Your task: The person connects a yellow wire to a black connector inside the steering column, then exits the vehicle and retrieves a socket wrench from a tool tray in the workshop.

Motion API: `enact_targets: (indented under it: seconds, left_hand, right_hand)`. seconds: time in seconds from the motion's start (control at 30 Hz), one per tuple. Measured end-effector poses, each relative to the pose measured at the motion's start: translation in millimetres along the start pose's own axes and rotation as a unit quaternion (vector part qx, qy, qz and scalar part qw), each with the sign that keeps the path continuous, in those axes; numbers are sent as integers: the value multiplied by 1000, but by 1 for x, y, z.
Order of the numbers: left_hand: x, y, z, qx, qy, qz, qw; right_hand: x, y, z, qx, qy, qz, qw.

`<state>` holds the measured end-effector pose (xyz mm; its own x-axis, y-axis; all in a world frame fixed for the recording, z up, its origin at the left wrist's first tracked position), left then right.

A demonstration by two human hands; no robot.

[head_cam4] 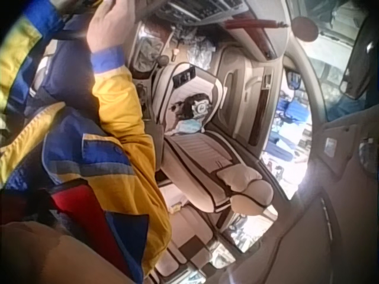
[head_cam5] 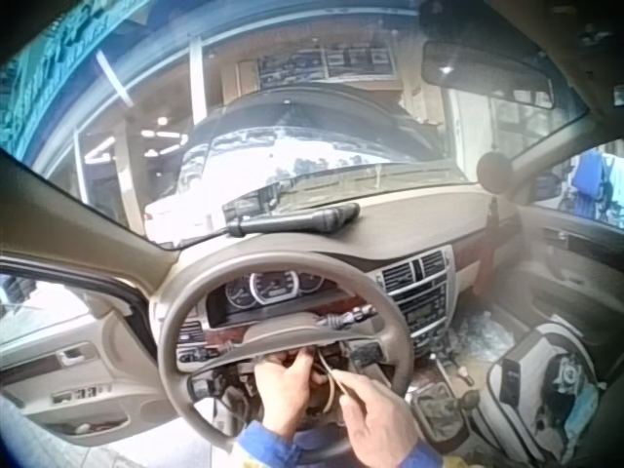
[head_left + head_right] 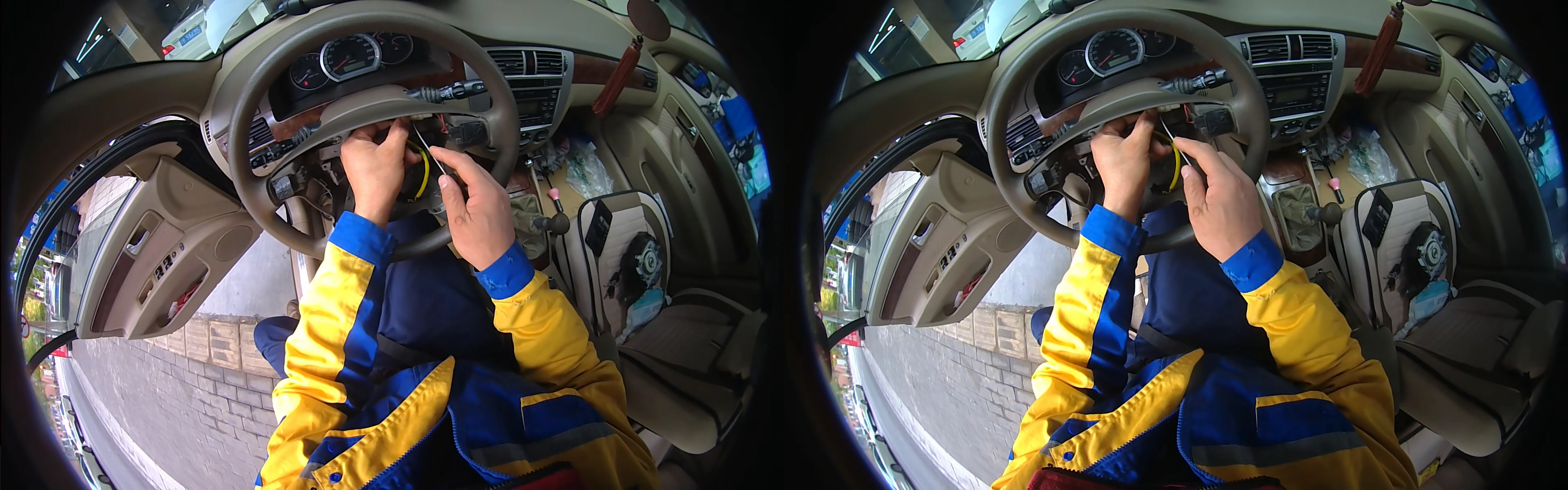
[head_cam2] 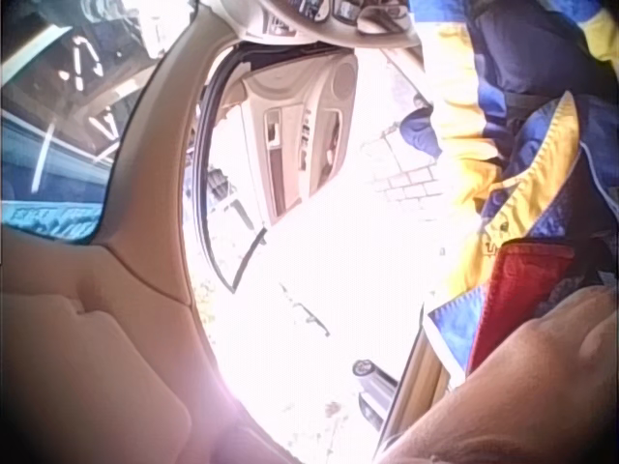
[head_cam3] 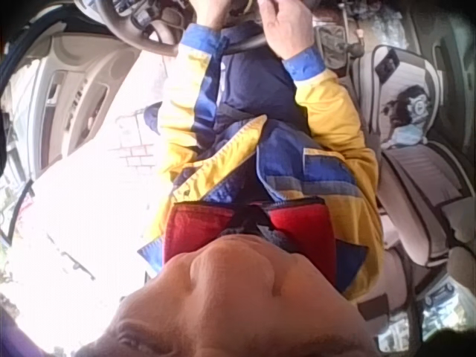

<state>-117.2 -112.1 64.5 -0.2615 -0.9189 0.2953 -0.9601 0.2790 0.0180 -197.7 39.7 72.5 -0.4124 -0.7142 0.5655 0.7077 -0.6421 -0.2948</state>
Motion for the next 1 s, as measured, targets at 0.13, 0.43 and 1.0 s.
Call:
enact_targets:
  seconds: [0.13, 0.43, 1.0]
  left_hand:
    - [1, 0, 1, 5, -3, 2, 1000]
    - [1, 0, 1, 1, -3, 5, 1000]
    - [0, 1, -1, -5, -13, -7, 1000]
  right_hand:
    - [2, -1, 3, -27, 5, 3, 1000]
    - [2, -1, 7, -63, 4, 0, 998]
    - [3, 5, 10, -93, -3, -19, 995]
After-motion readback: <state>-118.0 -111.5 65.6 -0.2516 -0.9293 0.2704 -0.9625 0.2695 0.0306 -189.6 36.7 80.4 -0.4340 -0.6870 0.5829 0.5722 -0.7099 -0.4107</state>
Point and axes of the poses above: each hand's wrist, its own x-axis towards the middle knuckle, its own y-axis out of the palm, z = x × y, the point moved 2 cm from there along x, towards the middle knuckle, and after that the axes turned 8 degrees about x, right-handed, at the moved point
